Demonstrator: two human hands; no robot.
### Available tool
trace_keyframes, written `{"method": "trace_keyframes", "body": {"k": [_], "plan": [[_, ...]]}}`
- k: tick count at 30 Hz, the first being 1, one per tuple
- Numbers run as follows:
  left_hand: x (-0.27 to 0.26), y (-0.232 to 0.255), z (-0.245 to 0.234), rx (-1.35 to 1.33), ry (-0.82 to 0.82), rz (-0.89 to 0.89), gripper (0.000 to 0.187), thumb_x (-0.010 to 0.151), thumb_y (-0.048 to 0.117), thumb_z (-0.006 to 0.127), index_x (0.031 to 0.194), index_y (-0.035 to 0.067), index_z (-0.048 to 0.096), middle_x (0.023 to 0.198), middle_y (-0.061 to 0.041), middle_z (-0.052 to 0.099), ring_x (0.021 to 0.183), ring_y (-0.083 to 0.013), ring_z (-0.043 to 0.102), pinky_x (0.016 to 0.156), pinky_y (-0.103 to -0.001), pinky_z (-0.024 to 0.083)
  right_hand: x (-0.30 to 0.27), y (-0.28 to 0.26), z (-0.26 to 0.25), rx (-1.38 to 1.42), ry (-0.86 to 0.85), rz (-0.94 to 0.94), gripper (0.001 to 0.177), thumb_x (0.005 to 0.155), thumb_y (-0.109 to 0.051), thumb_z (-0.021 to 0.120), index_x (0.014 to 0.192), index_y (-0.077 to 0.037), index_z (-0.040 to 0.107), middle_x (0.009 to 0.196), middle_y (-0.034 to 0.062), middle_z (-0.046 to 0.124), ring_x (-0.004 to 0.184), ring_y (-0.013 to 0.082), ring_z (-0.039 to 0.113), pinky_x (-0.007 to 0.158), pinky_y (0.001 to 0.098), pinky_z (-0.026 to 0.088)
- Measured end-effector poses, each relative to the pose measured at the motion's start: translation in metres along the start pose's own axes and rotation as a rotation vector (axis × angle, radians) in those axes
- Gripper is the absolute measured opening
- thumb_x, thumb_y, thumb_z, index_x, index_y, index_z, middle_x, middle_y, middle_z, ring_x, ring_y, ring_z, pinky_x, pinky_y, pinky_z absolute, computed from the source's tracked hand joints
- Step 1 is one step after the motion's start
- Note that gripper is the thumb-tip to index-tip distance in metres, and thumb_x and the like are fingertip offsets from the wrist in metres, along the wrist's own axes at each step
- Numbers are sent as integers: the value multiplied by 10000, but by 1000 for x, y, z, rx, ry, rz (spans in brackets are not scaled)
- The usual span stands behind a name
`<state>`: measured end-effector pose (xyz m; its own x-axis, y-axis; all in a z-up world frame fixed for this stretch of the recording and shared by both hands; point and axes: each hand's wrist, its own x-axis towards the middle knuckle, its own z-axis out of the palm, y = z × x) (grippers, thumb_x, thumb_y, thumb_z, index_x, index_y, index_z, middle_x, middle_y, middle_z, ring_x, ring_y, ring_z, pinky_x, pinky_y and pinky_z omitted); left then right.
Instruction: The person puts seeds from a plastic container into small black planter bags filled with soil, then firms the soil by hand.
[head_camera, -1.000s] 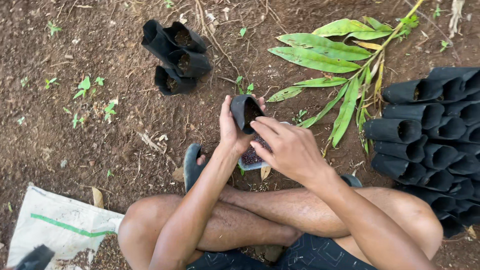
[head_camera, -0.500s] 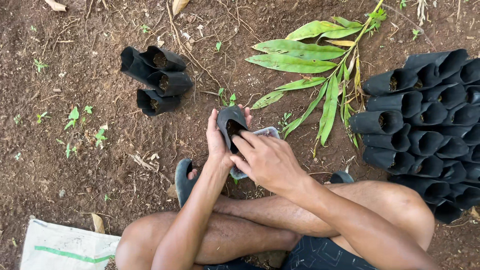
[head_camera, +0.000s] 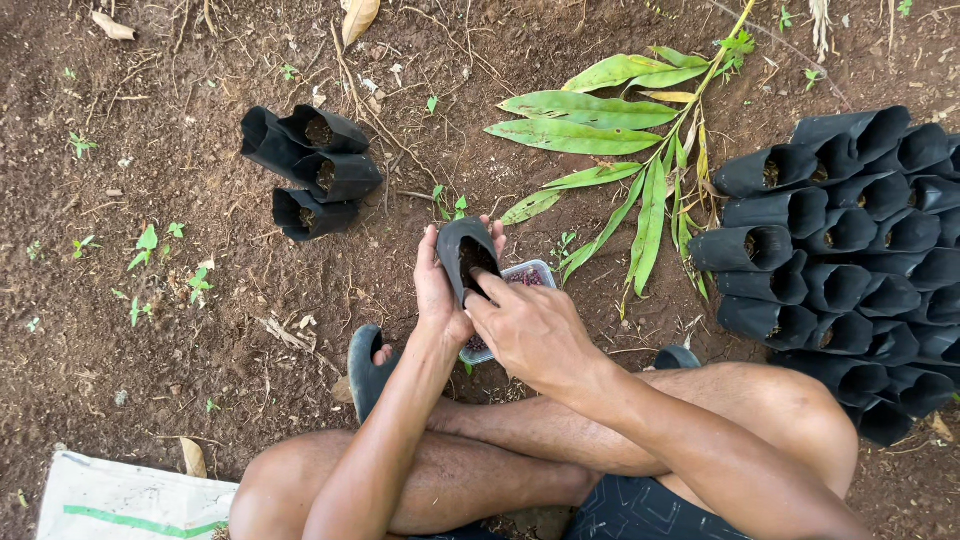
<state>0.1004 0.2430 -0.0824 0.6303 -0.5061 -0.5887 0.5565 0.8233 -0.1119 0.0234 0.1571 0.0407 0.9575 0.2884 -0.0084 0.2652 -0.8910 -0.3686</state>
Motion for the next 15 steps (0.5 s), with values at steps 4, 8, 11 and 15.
{"method": "trace_keyframes", "body": {"k": [4,8,11,15], "plan": [[9,-2,4,-1,-29,-18,472,887,372,573,1105,-44,528,1202,-213,565,1135,-395,545,962,-513,493,0,-1,-8,-32,99,1,255,950,-232,426,1023,-108,636,1046,136,617,665,257,692,604,374,571],[4,-11,31,-2,-57,-86,467,875,360,595,1103,-43,531,1167,-217,581,1110,-399,558,946,-523,502,0,-2,-20,-68,234,3,222,930,-272,470,1056,-159,615,1089,120,591,643,278,685,583,402,564],[4,-18,46,-73,-90,-153,470,852,334,613,1115,-46,526,1181,-217,578,1137,-417,541,950,-525,493,-3,-2,-30,-68,277,18,239,939,-300,438,1037,-190,626,1083,116,592,611,243,676,576,372,559],[-8,-27,58,10,-70,-139,470,860,335,594,1123,-45,506,1183,-217,572,1128,-403,545,958,-514,491,-6,-3,-45,-48,261,33,231,924,-276,470,1031,-146,628,1059,132,591,598,251,680,556,379,561]]}}
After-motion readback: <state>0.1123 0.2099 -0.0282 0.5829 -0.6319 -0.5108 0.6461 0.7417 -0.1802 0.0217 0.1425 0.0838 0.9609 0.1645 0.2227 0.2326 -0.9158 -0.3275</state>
